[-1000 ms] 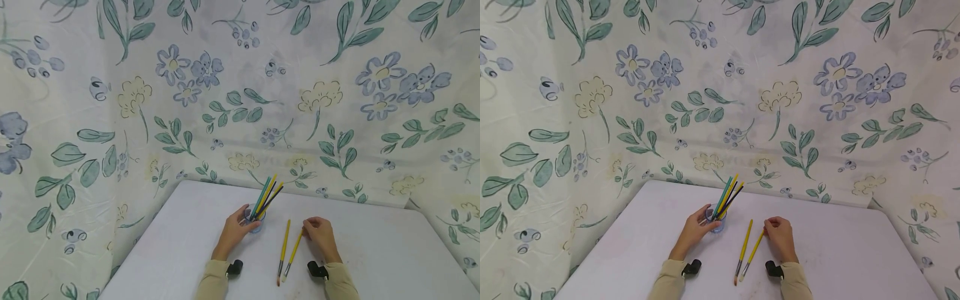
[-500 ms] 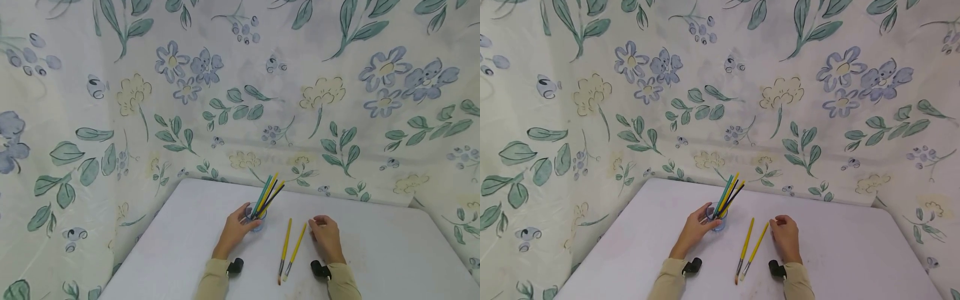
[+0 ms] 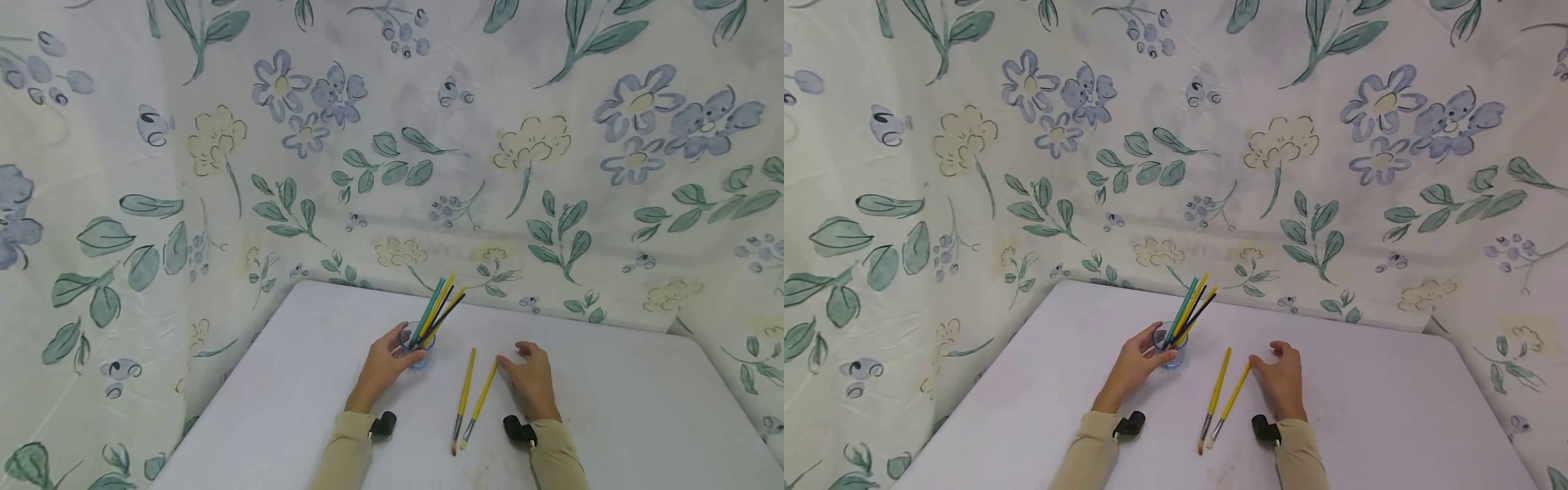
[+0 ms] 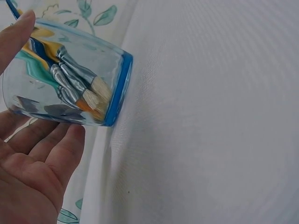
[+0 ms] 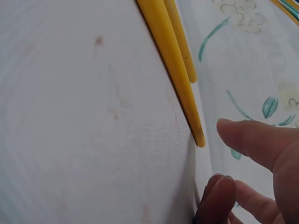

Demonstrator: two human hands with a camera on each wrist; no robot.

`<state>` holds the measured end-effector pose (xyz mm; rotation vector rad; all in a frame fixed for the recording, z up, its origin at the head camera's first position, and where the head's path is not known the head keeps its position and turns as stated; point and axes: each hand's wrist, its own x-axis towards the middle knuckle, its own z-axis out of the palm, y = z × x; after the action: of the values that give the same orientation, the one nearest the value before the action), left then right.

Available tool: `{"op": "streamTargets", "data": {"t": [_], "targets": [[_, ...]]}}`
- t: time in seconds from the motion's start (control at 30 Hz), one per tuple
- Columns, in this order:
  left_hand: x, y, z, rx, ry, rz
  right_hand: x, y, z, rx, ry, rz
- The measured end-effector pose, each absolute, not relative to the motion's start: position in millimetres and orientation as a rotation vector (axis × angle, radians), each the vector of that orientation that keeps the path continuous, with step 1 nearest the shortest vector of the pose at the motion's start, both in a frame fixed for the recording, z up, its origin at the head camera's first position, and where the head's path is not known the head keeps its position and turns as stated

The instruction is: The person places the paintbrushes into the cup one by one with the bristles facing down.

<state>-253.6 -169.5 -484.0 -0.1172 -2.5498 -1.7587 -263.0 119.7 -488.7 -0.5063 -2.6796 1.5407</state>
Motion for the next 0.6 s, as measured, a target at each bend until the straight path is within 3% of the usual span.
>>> {"op": "streamTargets", "data": {"t": [0.6], "targets": [[-252.9, -169.7, -483.5, -0.112, -2.559, -1.736, -255.8, 112.2, -477.6, -0.389, -2.970, 1.306]]}}
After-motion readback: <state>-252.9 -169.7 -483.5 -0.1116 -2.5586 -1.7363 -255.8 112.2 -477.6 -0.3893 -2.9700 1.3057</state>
